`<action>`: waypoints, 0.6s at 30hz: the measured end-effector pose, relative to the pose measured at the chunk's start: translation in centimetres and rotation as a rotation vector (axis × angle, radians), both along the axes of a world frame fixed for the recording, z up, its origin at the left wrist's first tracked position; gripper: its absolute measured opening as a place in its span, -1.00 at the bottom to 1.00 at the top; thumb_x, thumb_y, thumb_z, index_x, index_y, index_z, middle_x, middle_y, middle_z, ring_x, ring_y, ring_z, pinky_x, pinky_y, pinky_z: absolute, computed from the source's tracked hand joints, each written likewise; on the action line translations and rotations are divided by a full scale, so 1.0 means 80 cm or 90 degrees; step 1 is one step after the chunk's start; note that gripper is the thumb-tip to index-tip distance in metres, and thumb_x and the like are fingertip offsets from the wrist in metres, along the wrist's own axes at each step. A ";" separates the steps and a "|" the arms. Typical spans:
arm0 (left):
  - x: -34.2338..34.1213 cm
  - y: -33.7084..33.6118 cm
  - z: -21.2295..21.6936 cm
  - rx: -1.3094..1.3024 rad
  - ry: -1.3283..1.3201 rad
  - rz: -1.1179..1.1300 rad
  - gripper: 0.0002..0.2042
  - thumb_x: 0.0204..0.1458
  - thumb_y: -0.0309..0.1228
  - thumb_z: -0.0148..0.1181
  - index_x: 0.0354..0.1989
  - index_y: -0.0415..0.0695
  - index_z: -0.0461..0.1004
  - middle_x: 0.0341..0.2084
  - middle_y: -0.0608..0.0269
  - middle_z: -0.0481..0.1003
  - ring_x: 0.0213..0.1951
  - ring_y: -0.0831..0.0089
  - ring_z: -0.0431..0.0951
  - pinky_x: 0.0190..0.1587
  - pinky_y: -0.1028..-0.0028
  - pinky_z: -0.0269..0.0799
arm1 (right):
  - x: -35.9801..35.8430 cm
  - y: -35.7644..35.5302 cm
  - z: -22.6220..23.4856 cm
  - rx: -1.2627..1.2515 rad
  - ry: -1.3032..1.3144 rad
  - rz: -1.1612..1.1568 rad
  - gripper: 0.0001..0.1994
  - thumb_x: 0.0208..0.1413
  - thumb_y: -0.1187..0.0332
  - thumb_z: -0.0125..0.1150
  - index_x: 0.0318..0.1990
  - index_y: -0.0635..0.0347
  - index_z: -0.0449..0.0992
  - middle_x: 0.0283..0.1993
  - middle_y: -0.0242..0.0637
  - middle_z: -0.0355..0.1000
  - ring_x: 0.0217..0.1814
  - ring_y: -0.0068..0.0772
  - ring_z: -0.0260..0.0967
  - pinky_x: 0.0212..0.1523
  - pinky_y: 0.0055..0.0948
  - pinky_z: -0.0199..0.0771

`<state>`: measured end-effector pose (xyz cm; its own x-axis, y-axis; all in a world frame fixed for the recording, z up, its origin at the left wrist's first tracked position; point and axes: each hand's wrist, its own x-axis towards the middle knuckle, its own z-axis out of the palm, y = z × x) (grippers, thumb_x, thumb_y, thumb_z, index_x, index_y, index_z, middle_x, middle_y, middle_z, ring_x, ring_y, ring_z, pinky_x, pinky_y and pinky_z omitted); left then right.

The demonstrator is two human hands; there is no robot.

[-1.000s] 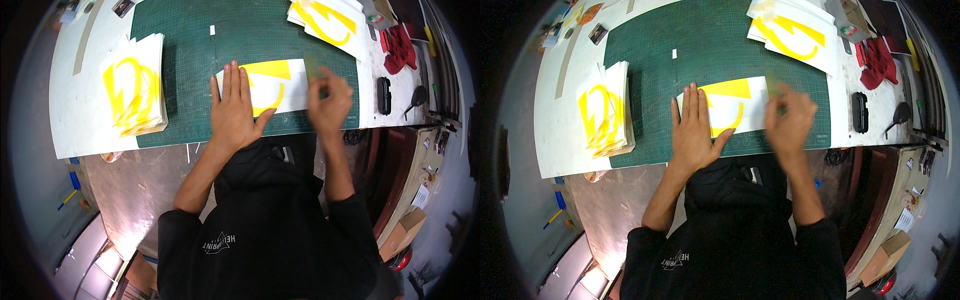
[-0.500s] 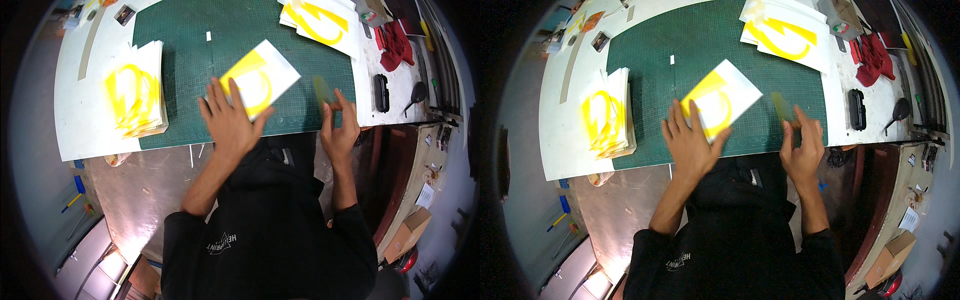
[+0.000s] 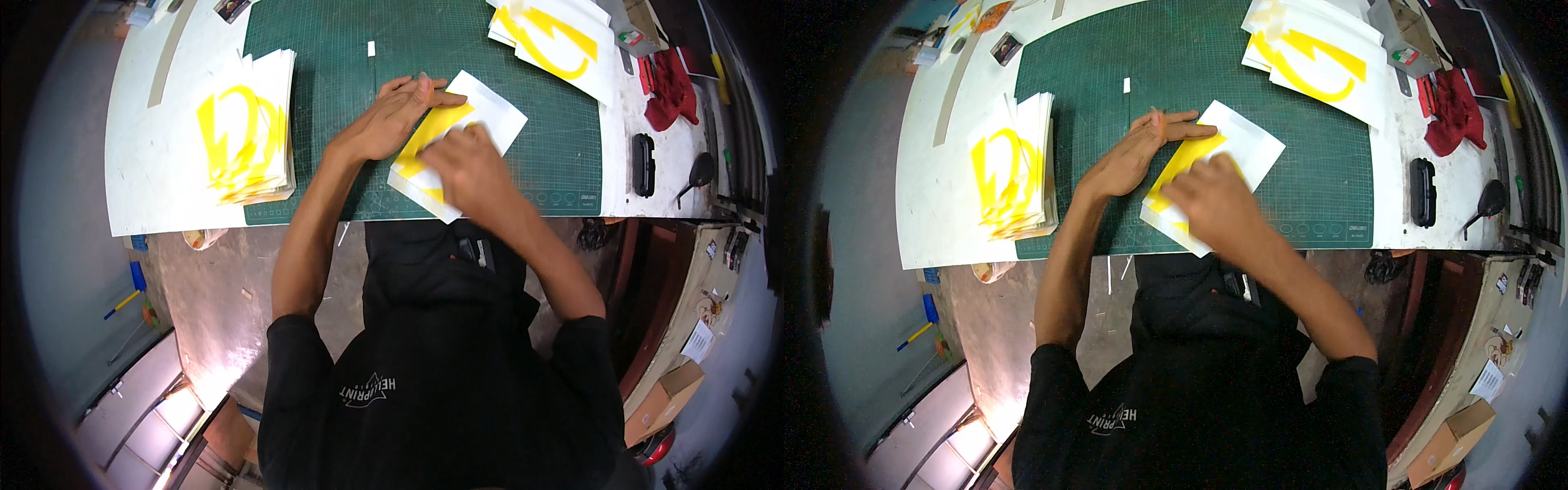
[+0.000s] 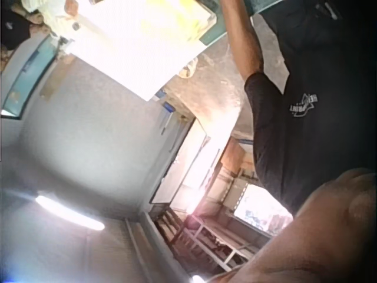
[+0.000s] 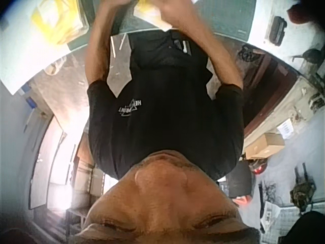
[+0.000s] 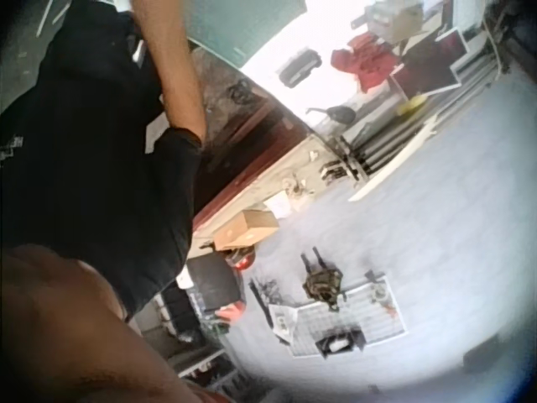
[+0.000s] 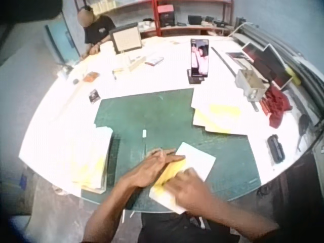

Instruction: The person repeatedly picks up sheets with yellow lightning-bolt graphics, uses a green plastic squeegee to rub the surface, and peels away the surrounding white backing to isolate the yellow design. Finished sheets are stacked on the right side of the green cutting mat.

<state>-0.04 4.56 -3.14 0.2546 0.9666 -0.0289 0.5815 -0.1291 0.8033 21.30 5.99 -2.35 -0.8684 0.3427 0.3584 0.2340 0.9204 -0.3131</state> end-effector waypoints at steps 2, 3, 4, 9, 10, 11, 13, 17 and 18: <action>0.002 -0.001 -0.010 0.033 0.008 -0.002 -0.14 0.46 0.12 -0.84 0.34 0.02 0.54 0.36 0.25 0.49 0.51 0.19 0.24 0.61 0.10 -0.23 | 0.019 -0.033 0.014 -0.085 -0.075 0.106 -0.81 0.00 0.48 0.27 -0.20 0.08 0.65 -0.21 -0.38 0.59 -0.10 -0.29 0.50 0.05 -0.17 0.34; 0.001 -0.001 -0.012 0.043 0.005 0.001 -0.16 0.47 0.12 -0.80 0.33 0.03 0.54 0.36 0.25 0.49 0.52 0.20 0.24 0.61 0.09 -0.23 | 0.030 -0.032 0.022 -0.080 -0.076 0.091 -0.79 -0.02 0.48 0.29 -0.19 0.08 0.65 -0.20 -0.38 0.59 -0.11 -0.29 0.49 0.05 -0.17 0.34; 0.001 -0.003 -0.015 0.049 0.001 0.005 -0.18 0.48 0.13 -0.76 0.33 0.03 0.55 0.36 0.25 0.49 0.52 0.20 0.24 0.61 0.08 -0.23 | 0.043 -0.028 0.025 -0.077 -0.080 0.077 -0.77 -0.05 0.48 0.31 -0.17 0.09 0.66 -0.20 -0.37 0.59 -0.11 -0.29 0.49 0.05 -0.17 0.33; 0.011 -0.009 -0.013 0.088 0.066 0.009 -0.49 0.39 0.05 -0.02 0.31 0.04 0.57 0.40 0.24 0.44 0.54 0.21 0.20 0.59 0.00 -0.18 | 0.089 -0.053 0.014 -0.026 -0.012 -0.036 -0.75 -0.05 0.51 0.33 -0.16 0.14 0.65 -0.19 -0.34 0.58 -0.12 -0.31 0.46 0.04 -0.12 0.32; 0.012 -0.011 -0.012 0.101 0.073 0.003 -0.52 0.34 0.02 0.14 0.30 0.04 0.57 0.41 0.24 0.43 0.54 0.20 0.19 0.58 -0.02 -0.17 | 0.097 -0.075 0.020 -0.047 -0.018 0.007 -0.76 -0.05 0.52 0.33 -0.16 0.15 0.65 -0.18 -0.33 0.58 -0.12 -0.31 0.45 0.04 -0.12 0.32; 0.014 -0.013 -0.010 0.134 0.103 -0.018 -0.52 0.28 -0.01 0.22 0.29 0.04 0.57 0.39 0.20 0.44 0.52 0.17 0.22 0.57 -0.05 -0.15 | 0.106 -0.089 0.024 -0.060 -0.023 -0.003 -0.75 -0.05 0.52 0.34 -0.15 0.16 0.66 -0.16 -0.33 0.58 -0.09 -0.30 0.46 0.04 -0.11 0.32; 0.016 -0.026 -0.005 0.198 0.171 -0.045 -0.49 0.18 -0.08 0.36 0.28 0.05 0.58 0.35 0.13 0.46 0.48 0.11 0.26 0.54 -0.11 -0.11 | 0.121 -0.099 0.024 -0.087 -0.026 -0.008 -0.74 -0.05 0.52 0.37 -0.13 0.17 0.66 -0.11 -0.33 0.58 -0.04 -0.30 0.47 0.04 -0.11 0.32; 0.031 -0.051 0.007 0.270 0.350 0.109 -0.49 0.15 -0.04 0.38 0.23 0.02 0.61 0.17 0.04 0.50 0.28 0.03 0.37 0.45 -0.11 0.06 | 0.135 -0.097 0.021 -0.060 0.028 -0.092 -0.74 -0.02 0.49 0.44 -0.12 0.13 0.68 0.00 -0.34 0.59 0.08 -0.30 0.48 0.17 -0.03 0.30; 0.034 -0.052 0.007 0.269 0.347 0.120 -0.49 0.15 -0.03 0.39 0.23 0.02 0.62 0.18 0.02 0.49 0.30 0.02 0.37 0.46 -0.11 0.07 | 0.129 -0.096 0.015 -0.035 0.033 -0.098 -0.75 -0.01 0.50 0.43 -0.12 0.12 0.68 -0.01 -0.34 0.58 0.08 -0.30 0.48 0.19 -0.01 0.29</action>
